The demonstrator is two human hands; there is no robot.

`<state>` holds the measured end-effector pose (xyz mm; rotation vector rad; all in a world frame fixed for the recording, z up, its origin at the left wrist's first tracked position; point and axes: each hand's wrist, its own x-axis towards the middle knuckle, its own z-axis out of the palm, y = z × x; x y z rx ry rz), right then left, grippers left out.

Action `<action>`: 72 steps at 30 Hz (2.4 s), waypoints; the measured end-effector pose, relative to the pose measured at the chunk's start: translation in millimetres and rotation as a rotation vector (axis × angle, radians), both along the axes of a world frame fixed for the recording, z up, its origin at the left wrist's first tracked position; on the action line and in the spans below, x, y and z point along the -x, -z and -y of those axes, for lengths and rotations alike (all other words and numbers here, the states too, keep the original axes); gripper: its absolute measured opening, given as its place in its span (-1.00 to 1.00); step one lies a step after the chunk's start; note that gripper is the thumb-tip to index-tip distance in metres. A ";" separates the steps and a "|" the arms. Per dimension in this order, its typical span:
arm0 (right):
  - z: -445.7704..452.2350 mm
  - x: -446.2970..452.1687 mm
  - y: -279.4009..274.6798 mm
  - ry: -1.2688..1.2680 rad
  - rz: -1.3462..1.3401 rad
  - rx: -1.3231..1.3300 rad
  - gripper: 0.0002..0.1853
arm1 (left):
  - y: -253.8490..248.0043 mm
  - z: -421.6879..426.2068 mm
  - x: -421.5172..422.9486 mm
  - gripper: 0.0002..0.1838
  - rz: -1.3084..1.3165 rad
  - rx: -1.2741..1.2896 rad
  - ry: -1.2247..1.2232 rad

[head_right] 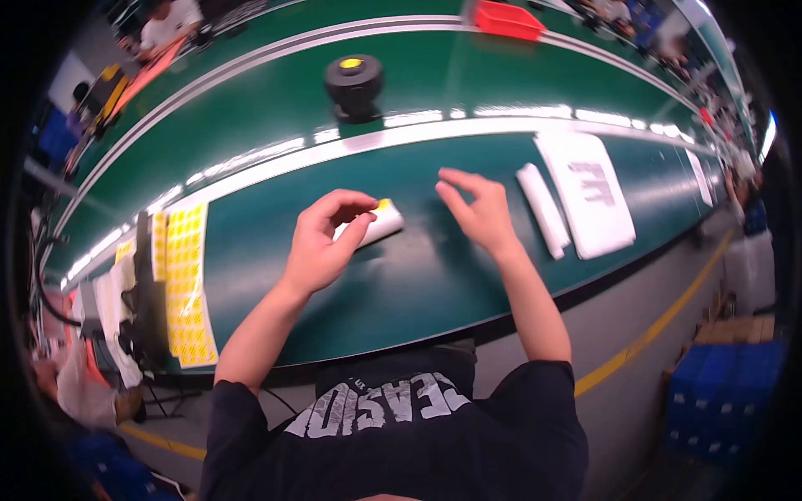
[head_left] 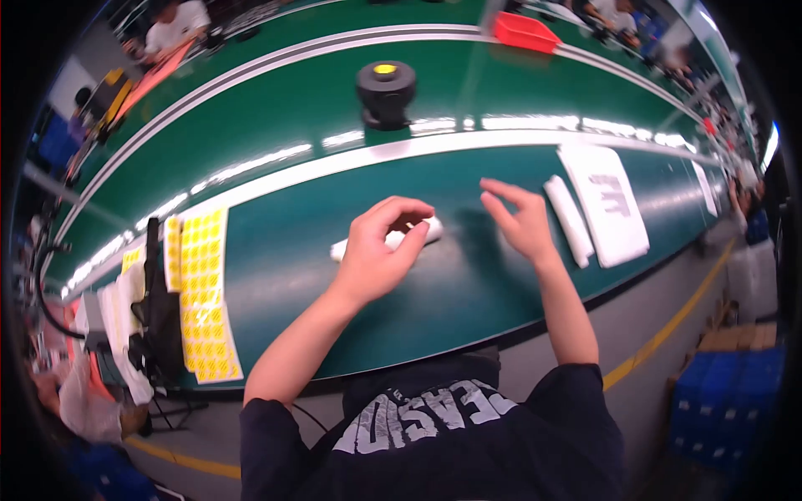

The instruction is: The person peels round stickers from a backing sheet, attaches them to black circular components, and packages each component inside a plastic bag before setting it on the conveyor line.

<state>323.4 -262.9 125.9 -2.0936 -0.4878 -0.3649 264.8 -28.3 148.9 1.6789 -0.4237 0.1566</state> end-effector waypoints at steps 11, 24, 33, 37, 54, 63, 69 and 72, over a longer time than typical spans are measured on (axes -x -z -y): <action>85.3 139.8 22.3 0.083 -0.235 -0.265 -0.78 | 18.6 303.7 -81.2 -0.83 0.244 -0.399 0.486; 141.2 170.8 44.8 0.321 -0.383 -0.561 -0.84 | 84.5 388.5 -117.4 -0.81 0.202 -0.755 0.392; 237.0 85.5 29.0 0.751 0.227 -0.148 -0.62 | 37.2 358.1 -128.9 -0.72 -0.120 -0.327 0.378; 239.2 52.1 11.5 0.807 0.414 0.109 -0.55 | 36.9 349.0 -130.7 -0.72 -0.097 -0.302 0.442; 184.5 94.2 -81.0 0.238 0.379 -0.458 -0.88 | -83.0 264.0 -70.2 -0.84 -0.497 0.405 0.793; 158.0 87.9 -97.0 -0.342 -0.147 -0.903 -0.86 | -88.7 216.8 -59.6 -0.37 0.004 0.242 1.116; 127.6 62.5 -83.7 -0.248 -0.464 -1.471 -0.57 | -65.9 177.8 -56.3 -0.79 -0.337 0.626 0.795; 129.9 35.2 -68.4 -0.549 -0.530 -1.540 -0.48 | -69.4 144.7 -69.1 -0.85 -0.464 0.773 0.860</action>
